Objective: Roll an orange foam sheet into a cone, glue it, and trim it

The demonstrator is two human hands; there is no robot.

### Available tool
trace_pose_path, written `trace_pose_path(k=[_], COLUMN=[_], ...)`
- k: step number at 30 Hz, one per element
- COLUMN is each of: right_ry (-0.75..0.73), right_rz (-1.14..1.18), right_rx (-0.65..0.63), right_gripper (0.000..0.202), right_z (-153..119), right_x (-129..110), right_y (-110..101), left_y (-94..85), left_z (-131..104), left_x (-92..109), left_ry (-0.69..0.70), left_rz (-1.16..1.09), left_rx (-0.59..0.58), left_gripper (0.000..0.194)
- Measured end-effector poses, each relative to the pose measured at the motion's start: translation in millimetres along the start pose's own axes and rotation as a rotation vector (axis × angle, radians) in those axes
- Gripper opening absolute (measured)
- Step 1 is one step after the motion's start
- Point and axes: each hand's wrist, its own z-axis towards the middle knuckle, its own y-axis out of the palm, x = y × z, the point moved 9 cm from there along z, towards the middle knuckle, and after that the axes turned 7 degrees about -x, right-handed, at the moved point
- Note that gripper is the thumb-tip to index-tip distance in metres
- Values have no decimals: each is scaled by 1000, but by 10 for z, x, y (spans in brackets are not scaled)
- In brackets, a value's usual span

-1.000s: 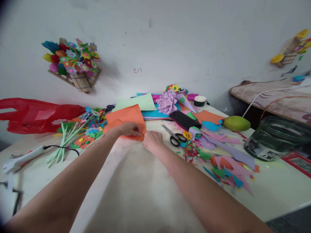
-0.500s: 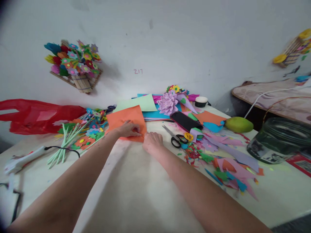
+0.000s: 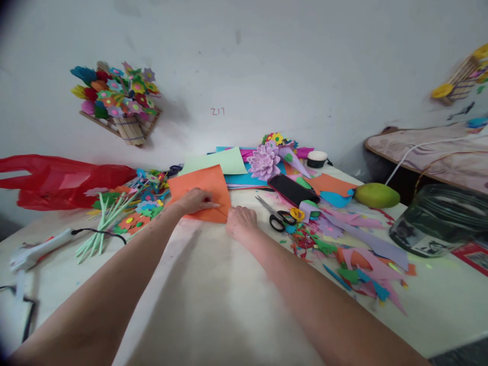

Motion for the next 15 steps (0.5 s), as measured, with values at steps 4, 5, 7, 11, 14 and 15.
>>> trace_pose_path(k=[4,5,7,11,14,15], right_ry=[1,0,-3,-7,-10,-11], right_rz=[-3,-4,-6,-4,-1,-2], right_rx=[-6,-5,2,11,20,20], right_gripper=[27,27,27,26,26,26], right_z=[-4,-3,2,11,11,11], right_x=[-4,-5,-5,1,1,-1], right_y=[-3,-3,2,24,24,23], left_y=[37,46,73,121,93,74], left_z=[32,40,53,61,49,42], left_x=[35,34,11,-22,-39,-39], left_ry=[65,74,72,62,44,42], left_rz=[31,40,51,48,54,60], left_rx=[3,5,4,-3,19,26], left_gripper=[55,55,56,57,54,53])
